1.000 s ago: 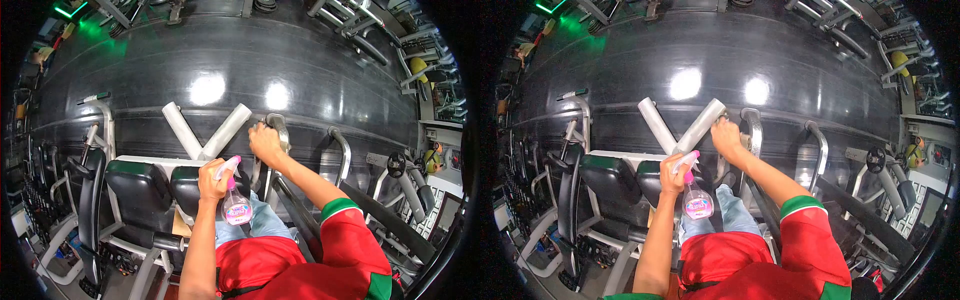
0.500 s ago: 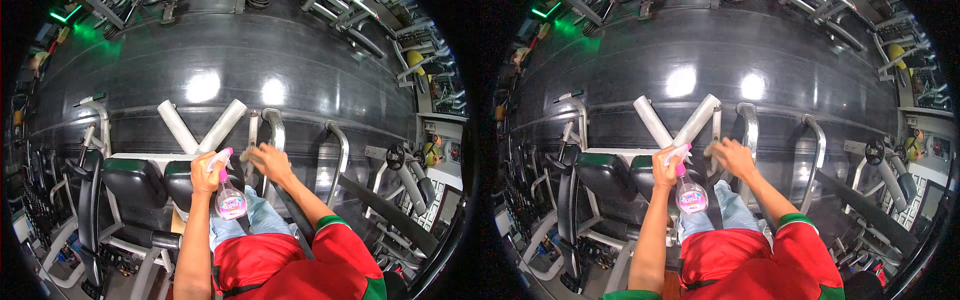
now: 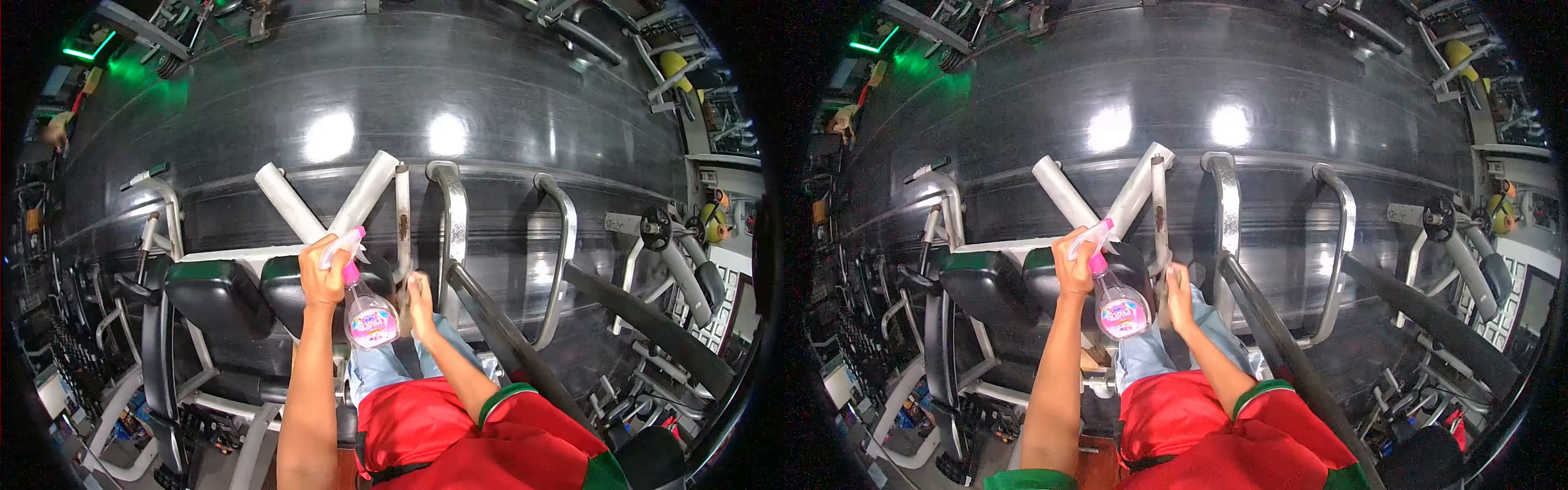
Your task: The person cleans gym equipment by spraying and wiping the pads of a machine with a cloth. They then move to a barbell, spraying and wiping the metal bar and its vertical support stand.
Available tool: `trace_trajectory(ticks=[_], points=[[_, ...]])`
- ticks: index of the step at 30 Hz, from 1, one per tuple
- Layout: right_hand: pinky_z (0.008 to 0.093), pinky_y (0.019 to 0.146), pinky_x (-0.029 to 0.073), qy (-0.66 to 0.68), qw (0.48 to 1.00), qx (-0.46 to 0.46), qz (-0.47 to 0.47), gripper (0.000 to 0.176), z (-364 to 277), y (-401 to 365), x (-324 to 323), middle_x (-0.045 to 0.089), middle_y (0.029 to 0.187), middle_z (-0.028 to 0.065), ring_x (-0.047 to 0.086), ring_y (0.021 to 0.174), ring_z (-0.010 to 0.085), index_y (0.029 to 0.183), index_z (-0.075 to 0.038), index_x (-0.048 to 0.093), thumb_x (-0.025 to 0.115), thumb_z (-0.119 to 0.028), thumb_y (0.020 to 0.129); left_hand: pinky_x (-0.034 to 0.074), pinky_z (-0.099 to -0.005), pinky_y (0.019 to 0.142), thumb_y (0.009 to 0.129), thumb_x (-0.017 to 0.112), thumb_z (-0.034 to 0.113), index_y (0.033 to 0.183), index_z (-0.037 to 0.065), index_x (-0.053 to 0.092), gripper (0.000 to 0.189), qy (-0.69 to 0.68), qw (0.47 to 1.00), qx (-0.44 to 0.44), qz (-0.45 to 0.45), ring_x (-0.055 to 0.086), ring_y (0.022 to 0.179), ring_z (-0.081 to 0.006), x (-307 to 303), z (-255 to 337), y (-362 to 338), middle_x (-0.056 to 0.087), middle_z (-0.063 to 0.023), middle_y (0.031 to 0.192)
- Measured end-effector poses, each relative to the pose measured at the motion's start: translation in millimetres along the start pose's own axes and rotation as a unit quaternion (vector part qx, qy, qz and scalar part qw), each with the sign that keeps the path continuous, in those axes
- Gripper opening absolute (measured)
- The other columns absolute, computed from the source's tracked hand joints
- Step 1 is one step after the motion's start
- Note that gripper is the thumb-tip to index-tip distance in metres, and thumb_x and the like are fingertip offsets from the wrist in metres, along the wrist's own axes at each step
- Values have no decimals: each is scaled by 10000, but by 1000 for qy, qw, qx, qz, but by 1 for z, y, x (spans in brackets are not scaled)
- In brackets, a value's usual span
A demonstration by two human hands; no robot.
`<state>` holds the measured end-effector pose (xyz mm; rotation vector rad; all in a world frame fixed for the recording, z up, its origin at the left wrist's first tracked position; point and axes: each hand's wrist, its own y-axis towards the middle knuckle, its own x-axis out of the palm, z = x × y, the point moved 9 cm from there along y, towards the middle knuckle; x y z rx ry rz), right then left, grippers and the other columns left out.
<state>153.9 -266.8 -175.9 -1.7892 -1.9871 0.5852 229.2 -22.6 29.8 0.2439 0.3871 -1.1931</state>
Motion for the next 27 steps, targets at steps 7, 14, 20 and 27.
trace_trajectory(ticks=[7, 14, 20, 27], points=[[269, 936, 408, 153, 987, 32, -30, 303, -61, 49, 12, 599, 1054, 17, 534, 1009, 108, 1166, -36, 598, 500, -296, 1043, 395, -395, 522, 791, 519, 214, 738, -28, 656, 283, 19, 1000, 22, -4, 552, 523, -332, 1, 2, 2, 532, -158, 602], [269, 984, 384, 160, 984, 81, -2, 357, -28, 19, 9, 612, 1138, 18, 530, 1084, 110, 1193, -19, 619, 504, -315, 1030, 406, -394, 531, 810, 518, 223, 765, -34, 673, 303, 9, 1000, 8, 5, 562, 530, -329, 0, -2, -1, 544, -156, 603], [291, 727, 506, 92, 978, 162, -94, 235, -49, 51, 5, 628, 885, -14, 607, 797, 113, 1050, -118, 670, 508, -272, 979, 413, -394, 536, 815, 517, 226, 783, -33, 681, 308, 20, 999, 29, 0, 574, 545, -329, -1, -1, -1, 565, -167, 627], [361, 591, 538, 163, 932, 259, -194, 323, -79, 128, 40, 679, 779, 59, 640, 626, 191, 903, -84, 689, 541, -371, 904, 387, -411, 521, 794, 538, 218, 773, -23, 675, 278, 22, 999, 34, -6, 541, 527, -346, 0, 3, 2, 517, -159, 602]])
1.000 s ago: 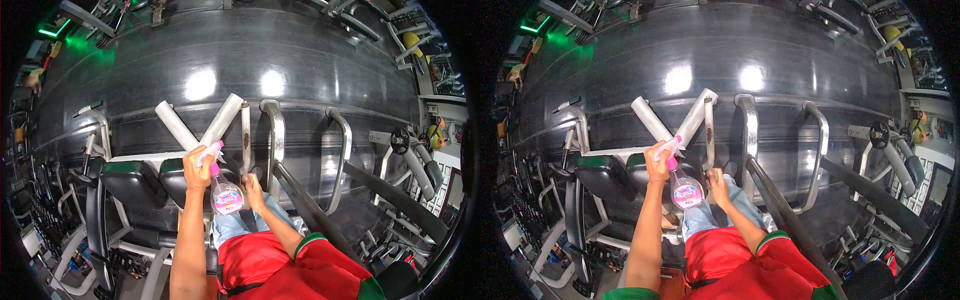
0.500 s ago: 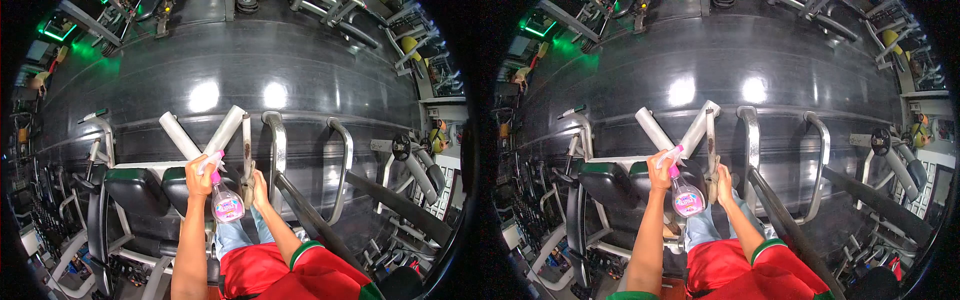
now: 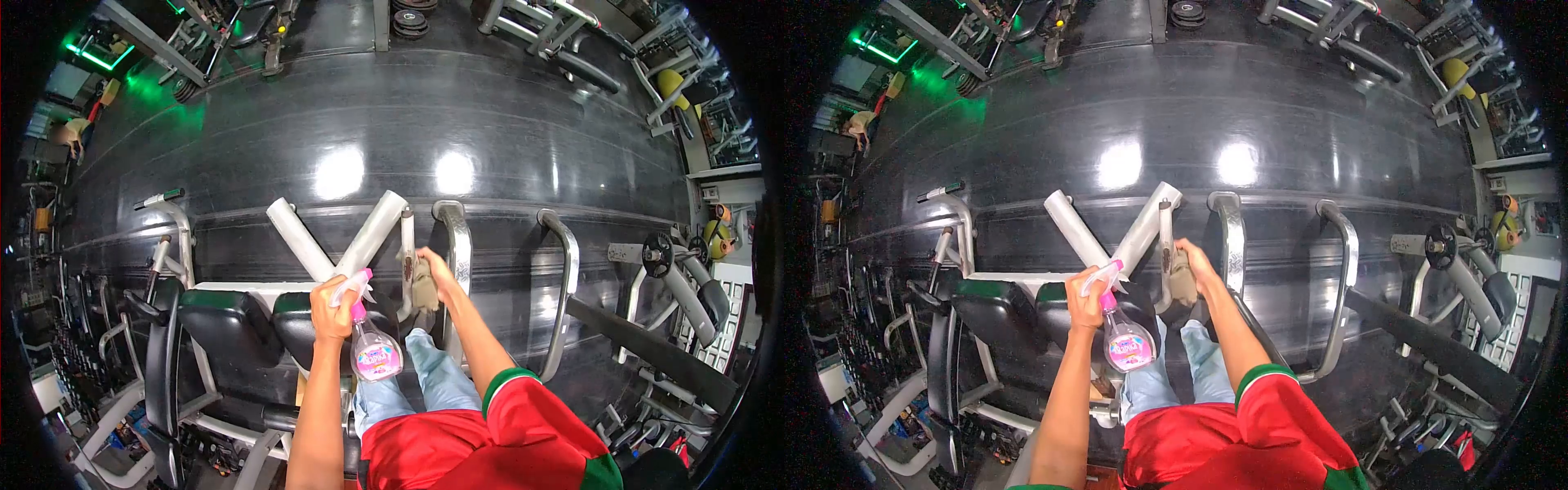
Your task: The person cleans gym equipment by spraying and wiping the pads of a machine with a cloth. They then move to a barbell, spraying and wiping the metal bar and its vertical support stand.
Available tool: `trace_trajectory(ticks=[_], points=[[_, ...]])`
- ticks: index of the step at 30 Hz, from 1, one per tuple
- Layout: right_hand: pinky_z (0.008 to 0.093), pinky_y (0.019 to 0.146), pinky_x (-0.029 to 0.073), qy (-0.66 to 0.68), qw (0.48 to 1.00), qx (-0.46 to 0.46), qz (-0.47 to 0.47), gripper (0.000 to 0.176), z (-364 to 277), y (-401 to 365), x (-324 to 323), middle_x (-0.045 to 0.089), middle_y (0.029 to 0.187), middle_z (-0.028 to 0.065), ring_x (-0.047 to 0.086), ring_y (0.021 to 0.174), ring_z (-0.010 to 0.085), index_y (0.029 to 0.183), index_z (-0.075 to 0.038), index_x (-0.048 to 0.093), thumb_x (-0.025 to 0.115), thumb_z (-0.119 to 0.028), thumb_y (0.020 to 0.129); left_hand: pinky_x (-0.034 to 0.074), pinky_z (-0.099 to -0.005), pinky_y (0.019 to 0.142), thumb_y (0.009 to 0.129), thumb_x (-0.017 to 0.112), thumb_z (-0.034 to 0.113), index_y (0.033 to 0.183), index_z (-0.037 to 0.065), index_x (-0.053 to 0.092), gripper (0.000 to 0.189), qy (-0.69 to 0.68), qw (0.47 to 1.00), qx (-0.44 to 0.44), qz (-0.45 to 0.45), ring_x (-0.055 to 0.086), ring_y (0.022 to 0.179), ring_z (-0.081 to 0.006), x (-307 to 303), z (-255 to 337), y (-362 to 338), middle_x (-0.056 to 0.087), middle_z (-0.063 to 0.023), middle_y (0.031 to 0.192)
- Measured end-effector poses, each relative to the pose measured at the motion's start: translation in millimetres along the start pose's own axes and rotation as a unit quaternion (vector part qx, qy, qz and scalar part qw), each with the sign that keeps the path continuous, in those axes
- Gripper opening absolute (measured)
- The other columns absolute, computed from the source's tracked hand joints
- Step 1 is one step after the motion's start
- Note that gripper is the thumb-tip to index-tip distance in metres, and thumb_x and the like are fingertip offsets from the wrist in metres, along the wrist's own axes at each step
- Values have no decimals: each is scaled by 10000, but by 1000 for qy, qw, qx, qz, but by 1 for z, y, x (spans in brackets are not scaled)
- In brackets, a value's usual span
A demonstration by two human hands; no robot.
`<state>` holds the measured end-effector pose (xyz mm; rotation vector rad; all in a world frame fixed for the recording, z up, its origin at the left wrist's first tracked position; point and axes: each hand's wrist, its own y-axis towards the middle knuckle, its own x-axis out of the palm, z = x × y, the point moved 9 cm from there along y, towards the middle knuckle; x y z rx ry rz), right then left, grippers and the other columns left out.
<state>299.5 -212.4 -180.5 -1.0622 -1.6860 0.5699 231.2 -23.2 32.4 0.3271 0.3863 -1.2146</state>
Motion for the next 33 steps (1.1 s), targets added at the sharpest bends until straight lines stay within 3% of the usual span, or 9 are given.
trace_trajectory(ticks=[6, 10, 12, 14, 18, 22, 26, 32, 33], points=[[353, 598, 529, -28, 999, -44, 0, 325, -58, 32, 16, 652, 780, 48, 624, 632, 186, 971, -93, 675, 538, -383, 915, 393, -409, 530, 794, 550, 195, 749, -19, 667, 248, 20, 1000, 11, 6, 542, 528, -339, -1, 6, 0, 516, -154, 601], [284, 679, 505, -33, 984, -150, 87, 294, -54, -1, 14, 649, 891, -3, 598, 771, 106, 1077, -79, 684, 498, -285, 980, 393, -411, 538, 782, 561, 197, 726, -13, 655, 237, -3, 1000, -20, 1, 539, 538, -343, -1, 4, 2, 517, -153, 603], [270, 714, 486, -113, 963, -213, 119, 296, -49, -27, 13, 650, 917, -6, 590, 808, 101, 1080, -58, 686, 497, -266, 985, 393, -412, 540, 777, 564, 195, 724, -10, 655, 231, -7, 1000, -24, 1, 536, 542, -346, -2, 4, 2, 519, -152, 604], [265, 751, 464, -171, 956, -191, 145, 305, -27, -32, -3, 645, 925, -11, 573, 823, 98, 1080, -36, 685, 504, -263, 983, 399, -416, 546, 771, 566, 191, 725, -9, 656, 223, -10, 1000, -28, 8, 536, 553, -352, -2, 3, 1, 523, -151, 606], [266, 878, 422, -221, 935, -233, 151, 297, -44, -31, 3, 655, 985, -4, 566, 930, 115, 1117, -34, 679, 519, -248, 987, 402, -419, 550, 771, 568, 192, 724, -10, 651, 224, -18, 999, -34, 10, 539, 566, -361, -1, -1, 0, 532, -154, 617], [267, 904, 424, -212, 914, -288, 191, 328, -95, -10, 19, 668, 1043, 39, 567, 987, 129, 1153, -9, 663, 530, -261, 991, 405, -423, 558, 771, 569, 212, 726, -16, 644, 244, -21, 999, -36, 11, 545, 580, -367, -2, -1, 0, 544, -164, 633], [274, 917, 429, -238, 908, -302, 166, 353, -115, -4, 28, 672, 1079, 59, 578, 1011, 144, 1175, 8, 648, 544, -276, 993, 409, -428, 565, 770, 565, 229, 725, -20, 642, 264, -10, 999, -37, 0, 546, 584, -375, -1, -4, -1, 544, -169, 633], [326, 911, 456, -347, 821, -394, 224, 320, -99, -66, 46, 683, 1103, 87, 606, 1039, 170, 1144, -52, 649, 643, -307, 950, 413, -423, 560, 777, 556, 238, 716, -12, 653, 275, 5, 1000, -30, -1, 565, 576, -356, -1, -3, -1, 547, -159, 622], [352, 904, 472, -370, 787, -431, 242, 288, -101, -74, 54, 676, 1114, 112, 630, 1046, 230, 1131, -73, 652, 687, -262, 917, 413, -423, 560, 777, 556, 238, 716, -12, 653, 275, 4, 1000, -29, 2, 565, 576, -356, -2, -1, 0, 547, -159, 622]])
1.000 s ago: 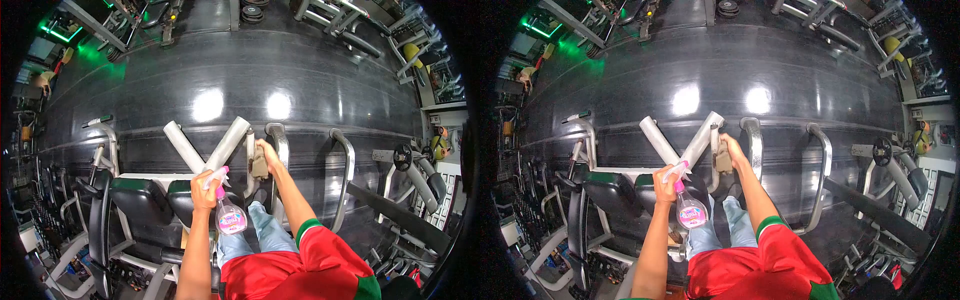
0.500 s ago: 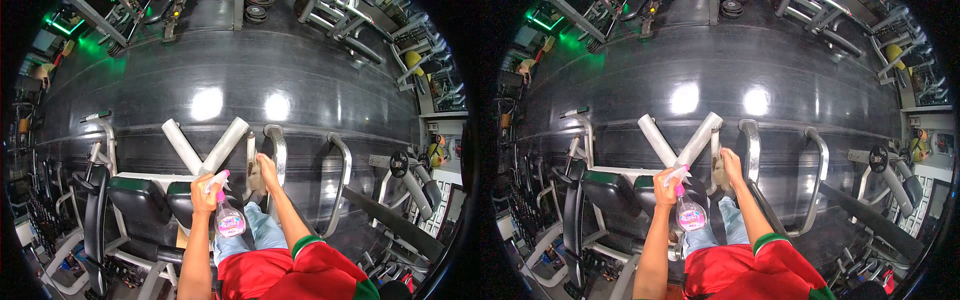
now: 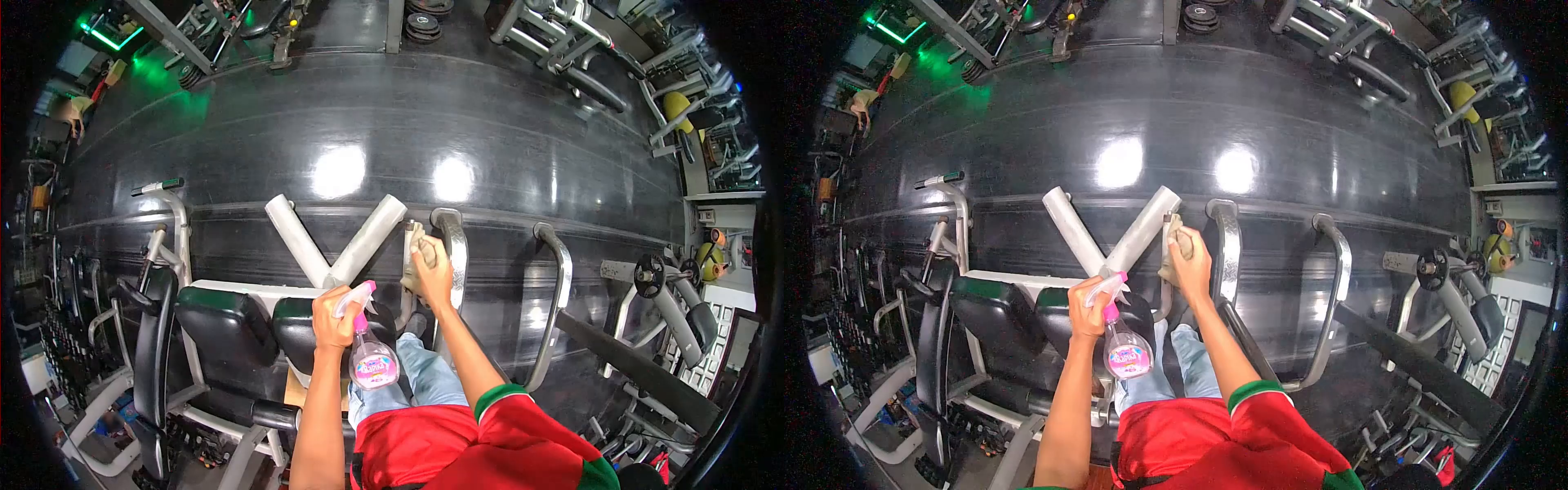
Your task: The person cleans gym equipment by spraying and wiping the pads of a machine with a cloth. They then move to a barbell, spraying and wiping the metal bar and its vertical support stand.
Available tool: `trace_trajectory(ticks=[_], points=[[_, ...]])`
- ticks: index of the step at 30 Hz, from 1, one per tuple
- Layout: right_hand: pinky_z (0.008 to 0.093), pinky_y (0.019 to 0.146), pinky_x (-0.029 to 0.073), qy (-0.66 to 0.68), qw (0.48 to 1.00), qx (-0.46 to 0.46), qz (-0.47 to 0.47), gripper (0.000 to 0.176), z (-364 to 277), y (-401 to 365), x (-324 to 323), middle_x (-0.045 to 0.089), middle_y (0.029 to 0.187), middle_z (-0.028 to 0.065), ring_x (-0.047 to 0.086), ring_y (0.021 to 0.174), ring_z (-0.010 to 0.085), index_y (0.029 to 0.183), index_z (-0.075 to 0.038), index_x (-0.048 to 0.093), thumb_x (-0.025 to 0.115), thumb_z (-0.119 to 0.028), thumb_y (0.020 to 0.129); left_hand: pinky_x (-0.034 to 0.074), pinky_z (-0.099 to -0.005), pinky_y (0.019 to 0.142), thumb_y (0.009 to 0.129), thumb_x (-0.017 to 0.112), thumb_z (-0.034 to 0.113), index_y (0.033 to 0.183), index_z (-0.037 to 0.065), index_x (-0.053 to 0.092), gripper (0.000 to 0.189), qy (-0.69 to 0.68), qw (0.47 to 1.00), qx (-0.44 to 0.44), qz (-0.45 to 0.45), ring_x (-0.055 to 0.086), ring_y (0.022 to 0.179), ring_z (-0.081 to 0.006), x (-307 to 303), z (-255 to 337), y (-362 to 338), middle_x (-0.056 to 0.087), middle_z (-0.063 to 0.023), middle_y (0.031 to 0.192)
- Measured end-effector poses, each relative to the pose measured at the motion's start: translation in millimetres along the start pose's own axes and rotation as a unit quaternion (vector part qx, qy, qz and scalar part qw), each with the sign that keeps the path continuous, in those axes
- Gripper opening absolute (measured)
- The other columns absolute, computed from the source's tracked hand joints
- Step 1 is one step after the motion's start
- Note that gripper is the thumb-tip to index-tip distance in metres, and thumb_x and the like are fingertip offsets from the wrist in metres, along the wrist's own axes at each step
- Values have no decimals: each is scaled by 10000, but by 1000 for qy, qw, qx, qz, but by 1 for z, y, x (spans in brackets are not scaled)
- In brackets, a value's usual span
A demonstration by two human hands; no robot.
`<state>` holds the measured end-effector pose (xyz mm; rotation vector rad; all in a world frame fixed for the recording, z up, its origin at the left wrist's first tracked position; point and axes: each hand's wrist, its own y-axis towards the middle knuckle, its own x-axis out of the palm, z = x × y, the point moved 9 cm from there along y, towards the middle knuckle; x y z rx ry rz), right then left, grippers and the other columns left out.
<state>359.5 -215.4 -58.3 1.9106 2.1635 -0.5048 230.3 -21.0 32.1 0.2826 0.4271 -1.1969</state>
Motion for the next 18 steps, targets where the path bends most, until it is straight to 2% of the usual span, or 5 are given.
trace_trajectory(ticks=[5, 9, 11, 12, 18], points=[[395, 861, 505, -67, 994, -83, -14, 249, -33, 15, 6, 632, 1053, 126, 638, 1003, 350, 1132, -137, 651, 688, -194, 892, 413, -426, 560, 785, 555, 243, 696, -2, 648, 277, -8, 1000, -16, 13, 559, 570, -351, -2, 4, 0, 548, -149, 612], [430, 840, 505, -131, 989, -41, -54, 266, -40, 55, 13, 660, 1056, 147, 642, 998, 383, 1109, -147, 676, 660, -305, 897, 412, -408, 565, 808, 488, 323, 738, -11, 651, 379, 18, 1000, -6, -4, 550, 564, -336, 2, -2, -2, 530, -151, 617], [439, 854, 505, -174, 967, 95, -159, 376, -30, 63, 18, 694, 1028, 178, 646, 1002, 408, 1110, -129, 691, 648, -414, 869, 411, -409, 569, 810, 490, 314, 776, -5, 680, 372, 16, 1000, -14, -15, 550, 567, -333, 2, 0, -1, 534, -146, 619], [422, 877, 504, -179, 964, 116, -156, 457, -7, 69, 17, 712, 1012, 205, 664, 1006, 395, 1120, -104, 698, 650, -464, 842, 411, -409, 569, 810, 490, 314, 776, -5, 680, 372, 13, 1000, -14, -14, 550, 567, -333, 2, 3, 0, 534, -146, 619], [392, 893, 499, -80, 975, 156, -136, 480, 21, 56, 12, 718, 1058, 186, 678, 1029, 327, 1151, -83, 689, 671, -456, 849, 409, -406, 569, 810, 502, 278, 866, 13, 723, 349, -1, 1000, -22, 3, 553, 572, -333, -1, 1, 2, 536, -146, 629]])
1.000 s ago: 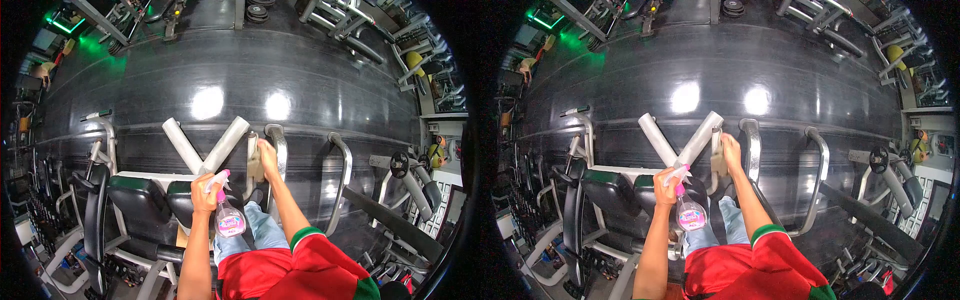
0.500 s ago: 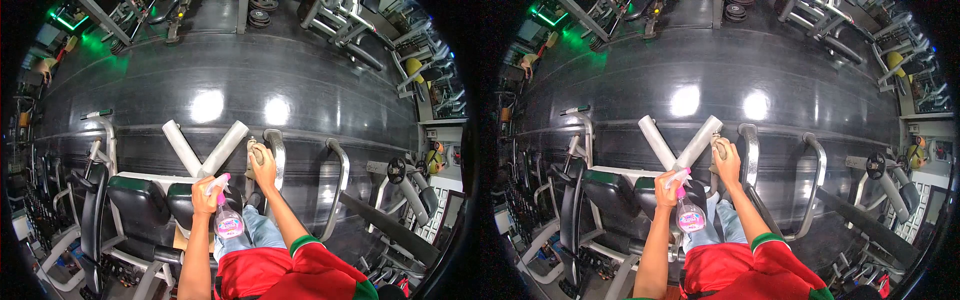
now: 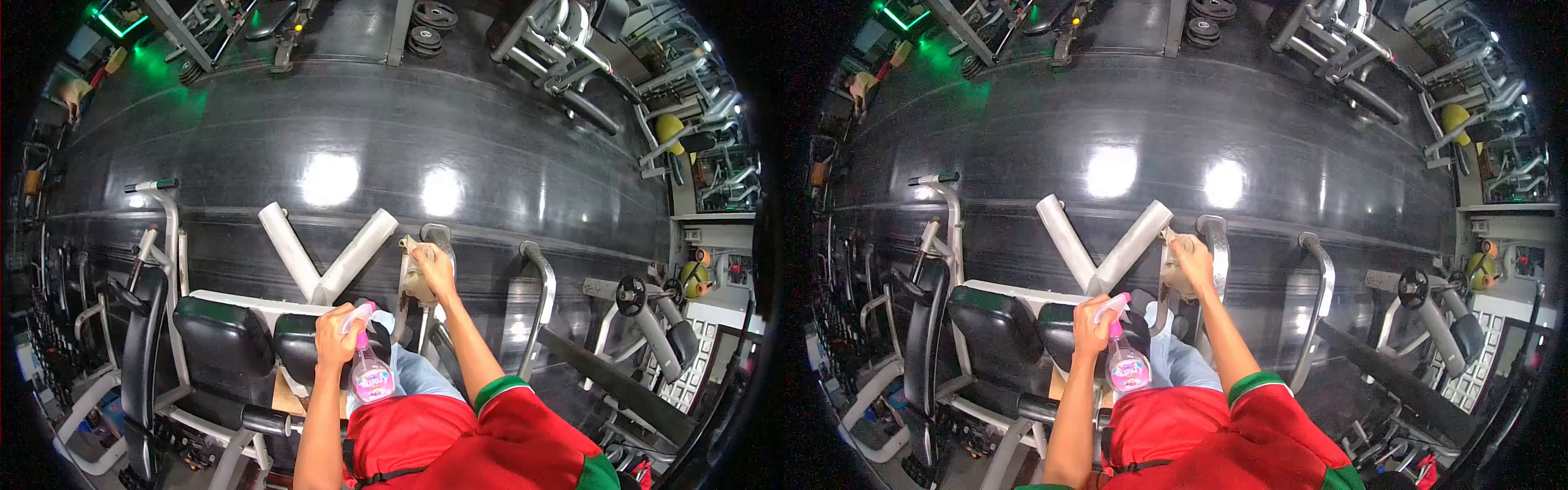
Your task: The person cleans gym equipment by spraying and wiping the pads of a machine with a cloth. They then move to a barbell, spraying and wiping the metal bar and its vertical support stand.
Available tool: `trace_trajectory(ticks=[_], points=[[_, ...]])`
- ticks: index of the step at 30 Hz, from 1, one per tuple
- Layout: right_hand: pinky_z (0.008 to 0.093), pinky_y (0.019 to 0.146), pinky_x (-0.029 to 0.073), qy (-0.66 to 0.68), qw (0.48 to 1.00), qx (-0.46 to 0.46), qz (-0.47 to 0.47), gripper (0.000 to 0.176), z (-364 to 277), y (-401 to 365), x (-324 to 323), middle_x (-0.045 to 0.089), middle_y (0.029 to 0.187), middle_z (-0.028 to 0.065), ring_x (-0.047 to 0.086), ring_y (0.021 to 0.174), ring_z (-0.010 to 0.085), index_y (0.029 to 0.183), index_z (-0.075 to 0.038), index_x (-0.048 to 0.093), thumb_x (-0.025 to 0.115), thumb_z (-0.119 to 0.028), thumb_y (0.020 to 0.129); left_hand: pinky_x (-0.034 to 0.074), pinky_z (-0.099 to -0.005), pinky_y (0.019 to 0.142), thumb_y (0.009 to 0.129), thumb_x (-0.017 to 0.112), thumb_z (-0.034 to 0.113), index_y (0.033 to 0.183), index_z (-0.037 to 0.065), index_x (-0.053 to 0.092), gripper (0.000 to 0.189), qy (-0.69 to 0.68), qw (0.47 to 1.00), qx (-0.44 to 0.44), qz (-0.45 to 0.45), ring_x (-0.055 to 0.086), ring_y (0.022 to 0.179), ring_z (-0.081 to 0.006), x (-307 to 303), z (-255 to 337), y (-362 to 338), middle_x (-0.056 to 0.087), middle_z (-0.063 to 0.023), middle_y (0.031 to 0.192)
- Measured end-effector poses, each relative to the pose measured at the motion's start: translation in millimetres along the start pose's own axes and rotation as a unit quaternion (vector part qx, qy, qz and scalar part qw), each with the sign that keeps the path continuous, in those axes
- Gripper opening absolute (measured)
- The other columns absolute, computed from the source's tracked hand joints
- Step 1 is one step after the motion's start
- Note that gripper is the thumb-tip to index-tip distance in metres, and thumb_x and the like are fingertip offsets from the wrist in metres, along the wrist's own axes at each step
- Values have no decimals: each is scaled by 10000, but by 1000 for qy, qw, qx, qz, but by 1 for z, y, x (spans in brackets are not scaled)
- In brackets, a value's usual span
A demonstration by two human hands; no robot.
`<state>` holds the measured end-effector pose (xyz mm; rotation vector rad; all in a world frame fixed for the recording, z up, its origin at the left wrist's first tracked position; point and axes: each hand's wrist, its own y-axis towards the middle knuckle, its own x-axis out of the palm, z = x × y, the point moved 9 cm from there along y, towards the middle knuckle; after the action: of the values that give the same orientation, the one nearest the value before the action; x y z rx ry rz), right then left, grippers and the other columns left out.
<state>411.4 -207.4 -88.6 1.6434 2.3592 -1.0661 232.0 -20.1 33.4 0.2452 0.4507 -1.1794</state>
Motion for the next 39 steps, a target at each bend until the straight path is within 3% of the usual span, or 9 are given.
trace_trajectory(ticks=[3, 5, 7, 10, 15, 28, 29, 35, 39], points=[[383, 889, 500, -2, 1000, -4, 7, 476, -8, -10, -12, 720, 1058, 180, 681, 1021, 319, 1153, -83, 690, 686, -447, 846, 455, -403, 615, 836, 539, 236, 809, -11, 679, 286, -13, 999, -29, -24, 611, 641, -338, 3, -3, 2, 602, -155, 687], [383, 885, 500, -38, 999, 17, -17, 462, -13, -17, -17, 721, 1054, 181, 684, 1011, 319, 1145, -77, 693, 687, -432, 850, 483, -347, 657, 876, 500, 249, 953, -40, 714, 368, -187, 970, -145, 48, 664, 701, -245, -1, -26, 0, 682, -158, 776], [368, 868, 503, -35, 999, 3, -25, 445, -20, -21, -22, 728, 1029, 155, 687, 977, 274, 1144, -66, 693, 691, -402, 853, 498, -320, 681, 911, 464, 265, 1070, -60, 707, 435, -232, 956, -174, 45, 669, 741, -185, 1, -39, -2, 722, -160, 851], [312, 859, 493, 60, 992, -7, -108, 418, -29, -25, -15, 721, 1005, 90, 652, 929, 164, 1152, -27, 682, 670, -352, 889, 501, -315, 576, 949, 423, 274, 1115, -65, 679, 456, -332, 919, -207, 50, 636, 594, -185, 4, -55, -9, 724, -150, 839], [295, 871, 477, 63, 981, -32, -179, 353, -75, -35, 6, 701, 1048, 62, 619, 960, 133, 1162, -24, 674, 644, -294, 937, 505, -282, 469, 987, 402, 364, 1254, -55, 589, 531, -425, 874, -166, 169, 605, 516, -171, -1, -78, -12, 711, -182, 876], [257, 830, 472, 62, 939, -31, -336, 312, -154, 11, 113, 643, 1039, 4, 575, 928, 94, 1212, -55, 625, 622, -261, 978, 441, -261, 487, 983, 487, 370, 1212, 2, 660, 466, -476, 781, -175, 364, 575, 529, -114, -26, -76, -18, 706, -113, 818], [259, 839, 471, 67, 937, -18, -342, 310, -158, 20, 119, 644, 1048, 4, 575, 939, 95, 1216, -56, 625, 621, -256, 978, 465, -259, 473, 995, 420, 397, 1230, -42, 612, 533, -452, 784, -181, 384, 581, 504, -150, -26, -81, -18, 691, -153, 822], [264, 896, 456, 43, 897, -45, -437, 305, -185, 66, 181, 652, 1081, 10, 570, 1002, 103, 1229, -65, 625, 627, -237, 977, 458, -267, 476, 987, 442, 391, 1209, -63, 610, 533, -451, 737, -198, 463, 584, 514, -149, -32, -88, -28, 693, -147, 799], [284, 937, 446, -51, 846, -76, -526, 347, -208, 55, 230, 658, 1120, 52, 574, 1056, 139, 1235, -75, 621, 678, -233, 931, 454, -262, 484, 977, 442, 437, 1001, -37, 674, 528, -452, 663, -249, 542, 585, 516, -148, -32, -93, -37, 697, -149, 774]])
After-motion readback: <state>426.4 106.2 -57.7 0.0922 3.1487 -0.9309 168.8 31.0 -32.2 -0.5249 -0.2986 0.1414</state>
